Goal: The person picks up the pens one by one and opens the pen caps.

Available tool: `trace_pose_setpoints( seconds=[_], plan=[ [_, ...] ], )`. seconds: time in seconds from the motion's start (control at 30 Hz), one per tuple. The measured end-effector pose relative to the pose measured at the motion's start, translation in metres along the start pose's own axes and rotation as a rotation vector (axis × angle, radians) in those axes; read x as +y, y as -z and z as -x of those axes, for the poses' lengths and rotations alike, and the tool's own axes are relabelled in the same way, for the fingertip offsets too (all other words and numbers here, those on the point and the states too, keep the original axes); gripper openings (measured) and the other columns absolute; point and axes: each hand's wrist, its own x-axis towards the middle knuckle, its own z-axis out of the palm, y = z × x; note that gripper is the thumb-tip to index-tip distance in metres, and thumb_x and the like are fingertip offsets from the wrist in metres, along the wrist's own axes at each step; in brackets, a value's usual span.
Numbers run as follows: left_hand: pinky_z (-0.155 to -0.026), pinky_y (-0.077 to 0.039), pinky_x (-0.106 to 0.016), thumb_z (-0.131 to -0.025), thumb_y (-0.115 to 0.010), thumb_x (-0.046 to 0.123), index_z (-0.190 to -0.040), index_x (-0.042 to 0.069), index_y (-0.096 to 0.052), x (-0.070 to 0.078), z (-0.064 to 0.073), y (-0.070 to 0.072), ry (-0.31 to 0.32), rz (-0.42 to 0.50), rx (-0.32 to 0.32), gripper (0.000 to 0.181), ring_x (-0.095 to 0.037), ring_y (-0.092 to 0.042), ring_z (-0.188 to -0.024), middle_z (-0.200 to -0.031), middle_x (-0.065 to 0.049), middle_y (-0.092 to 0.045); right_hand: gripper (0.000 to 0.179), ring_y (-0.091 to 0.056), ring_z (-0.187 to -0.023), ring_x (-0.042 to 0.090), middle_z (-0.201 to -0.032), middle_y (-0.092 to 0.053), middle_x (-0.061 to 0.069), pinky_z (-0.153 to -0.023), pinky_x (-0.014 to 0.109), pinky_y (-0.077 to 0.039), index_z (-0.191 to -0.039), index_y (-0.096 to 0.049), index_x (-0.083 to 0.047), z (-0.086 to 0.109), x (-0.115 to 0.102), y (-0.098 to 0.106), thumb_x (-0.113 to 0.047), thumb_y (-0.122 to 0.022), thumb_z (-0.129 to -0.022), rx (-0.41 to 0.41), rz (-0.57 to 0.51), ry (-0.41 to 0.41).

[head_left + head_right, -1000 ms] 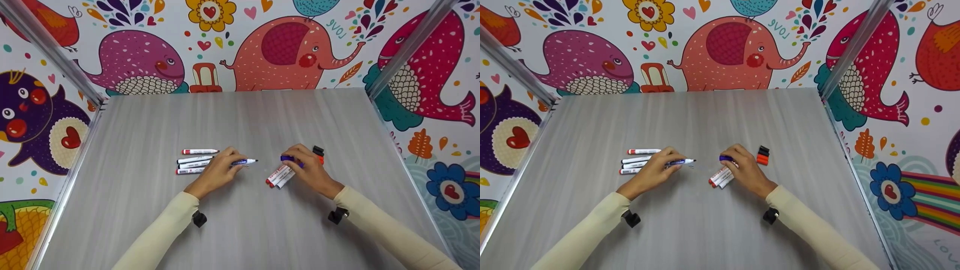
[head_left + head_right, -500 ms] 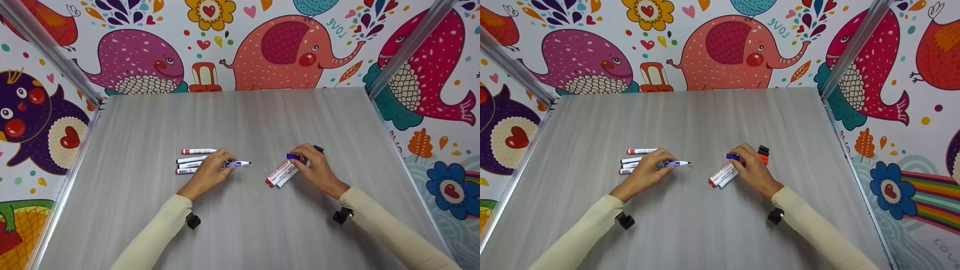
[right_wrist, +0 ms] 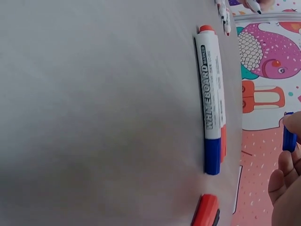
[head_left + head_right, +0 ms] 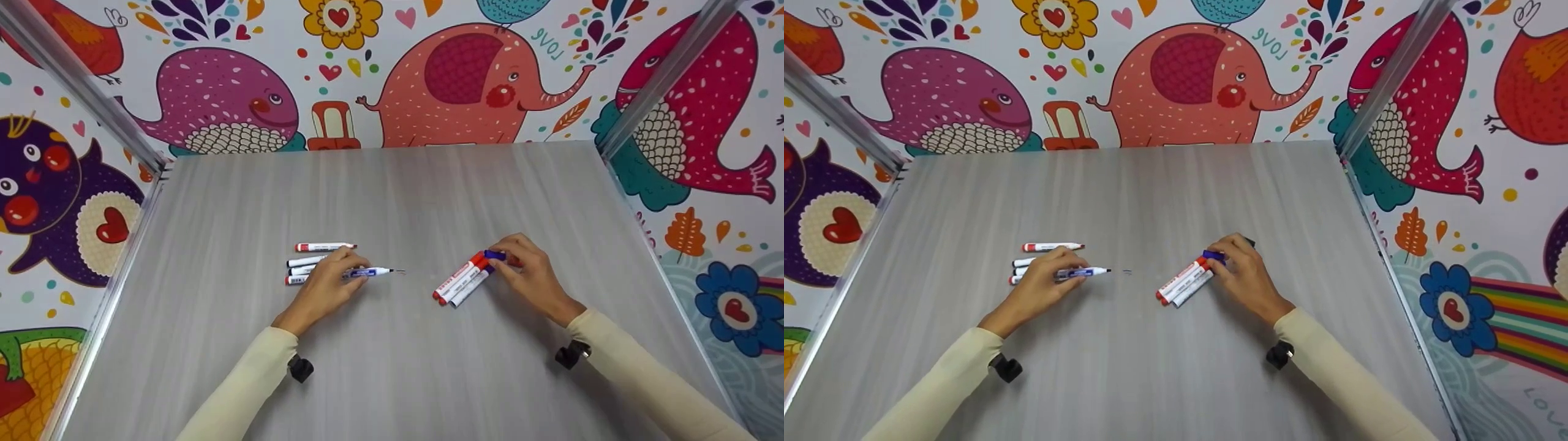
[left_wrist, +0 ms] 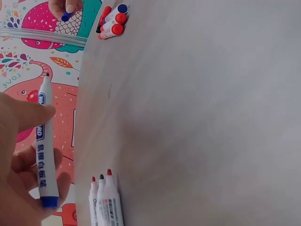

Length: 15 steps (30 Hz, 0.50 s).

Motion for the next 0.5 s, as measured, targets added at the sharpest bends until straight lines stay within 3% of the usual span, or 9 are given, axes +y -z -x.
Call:
trace_pose_setpoints(
  seconds=[0.2,0.5],
  plan=[
    [-0.089,-0.057,-0.042,-0.09,-0.087,-0.004,-0.11,0.006,-0.08,-0.007,0.008,0.004,-0.005,0.015,0.041,0.023,-0.021,-0.069,-0.099,-0.106,-0.004,-0.072,0.03,-0.062,-0.09,0.026,-0.112,-0.07,0.009,-0.078,0.023,-0.051,-0.115,-0.08,-0.005,0.005,0.006,0.006,0.012,-0.083,-0.09,0.009,0.0,0.025],
    [-0.089,-0.055,-0.042,-0.089,-0.087,-0.005,-0.108,0.007,-0.079,-0.015,0.021,0.008,0.056,0.017,0.058,0.024,-0.02,-0.067,-0.099,-0.108,-0.003,-0.072,0.033,-0.065,-0.093,0.023,-0.11,-0.07,0.011,-0.088,0.015,-0.052,-0.114,-0.079,0.0,0.019,0.019,0.006,0.016,-0.085,-0.086,0.0,0.039,-0.001]
  ],
)
